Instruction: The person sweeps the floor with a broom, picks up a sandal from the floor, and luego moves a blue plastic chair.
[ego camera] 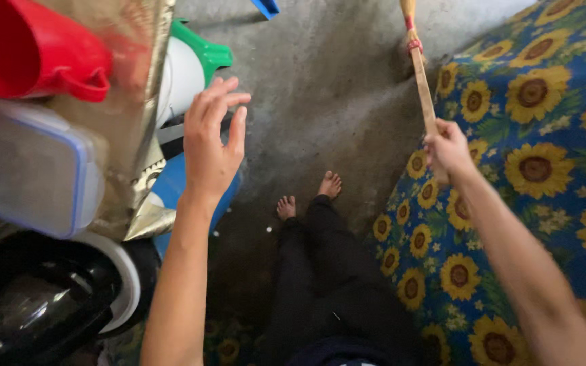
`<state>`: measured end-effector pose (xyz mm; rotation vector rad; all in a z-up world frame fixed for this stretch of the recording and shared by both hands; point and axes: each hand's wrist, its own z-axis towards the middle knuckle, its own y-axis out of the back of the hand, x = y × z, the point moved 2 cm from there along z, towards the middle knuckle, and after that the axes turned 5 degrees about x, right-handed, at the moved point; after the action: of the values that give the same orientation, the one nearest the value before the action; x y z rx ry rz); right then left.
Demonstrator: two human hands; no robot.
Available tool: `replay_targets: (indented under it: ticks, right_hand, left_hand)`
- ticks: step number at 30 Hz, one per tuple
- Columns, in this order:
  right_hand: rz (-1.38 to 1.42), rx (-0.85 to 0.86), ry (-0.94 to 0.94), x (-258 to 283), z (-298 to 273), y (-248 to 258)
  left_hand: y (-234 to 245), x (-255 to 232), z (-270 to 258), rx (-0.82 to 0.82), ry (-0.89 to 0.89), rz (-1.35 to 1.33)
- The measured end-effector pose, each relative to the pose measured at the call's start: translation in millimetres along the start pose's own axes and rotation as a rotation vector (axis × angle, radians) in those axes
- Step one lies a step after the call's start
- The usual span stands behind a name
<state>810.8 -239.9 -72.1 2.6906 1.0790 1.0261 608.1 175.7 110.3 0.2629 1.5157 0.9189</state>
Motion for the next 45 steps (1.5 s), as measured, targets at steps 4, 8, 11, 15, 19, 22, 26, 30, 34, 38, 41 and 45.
replay_targets:
  ticks: [4, 8, 11, 15, 19, 22, 26, 30, 34, 38, 41, 45]
  right_hand:
    - [-0.092, 0.177, -0.062, 11.2, -76.0, -74.9]
    - [0.260, 0.539, -0.200, 12.0, -102.5, -195.3]
    - [0.206, 0.657, -0.197, -0.3, -46.5, -282.8]
    - [0.231, 0.557, -0.159, -31.7, 28.7, -293.7]
    - [0.367, 0.390, -0.236, -47.7, 44.0, -194.5]
    - [0.437, 0.307, -0.122, -46.0, 8.4, -150.2]
    - [0.504, 0.110, -0.091, -25.8, -70.9, -169.5]
    - [0.792, 0.460, -0.294, 2.2, -103.7, -236.1]
    - [0.958, 0.836, -0.460, 7.4, -51.0, -316.3]
    - [0.518, 0.481, -0.370, -3.6, 29.3, -319.5]
    - [0.808, 0.590, -0.311, -1.3, 73.9, -229.5]
    - [0.416, 0.276, -0.104, -5.1, 45.1, -151.8]
  left_hand:
    - [25.9, -9.9, 5.3, -0.053, -0.118, 0.224]
    - [44.5, -1.2, 12.4, 0.049, -0.282, 0.492]
    - [54.0, 17.7, 14.3, 0.104, -0.367, 0.680]
    - [61.8, 41.0, 6.9, 0.197, -0.385, 0.845]
    - [61.4, 54.8, 5.1, 0.218, -0.424, 0.906]
    - [58.4, 59.8, 3.6, 0.245, -0.416, 0.933]
    - [55.6, 65.6, 7.4, 0.247, -0.421, 0.902]
    - [53.9, 66.1, 7.7, 0.254, -0.398, 0.864]
    - [52.4, 65.2, 9.3, 0.263, -0.386, 0.844]
    - [52.4, 66.5, 9.9, 0.267, -0.378, 0.880]
    - [50.3, 66.6, 8.8, 0.277, -0.376, 0.879]
    - [50.8, 66.2, 11.3, 0.279, -0.360, 0.840]
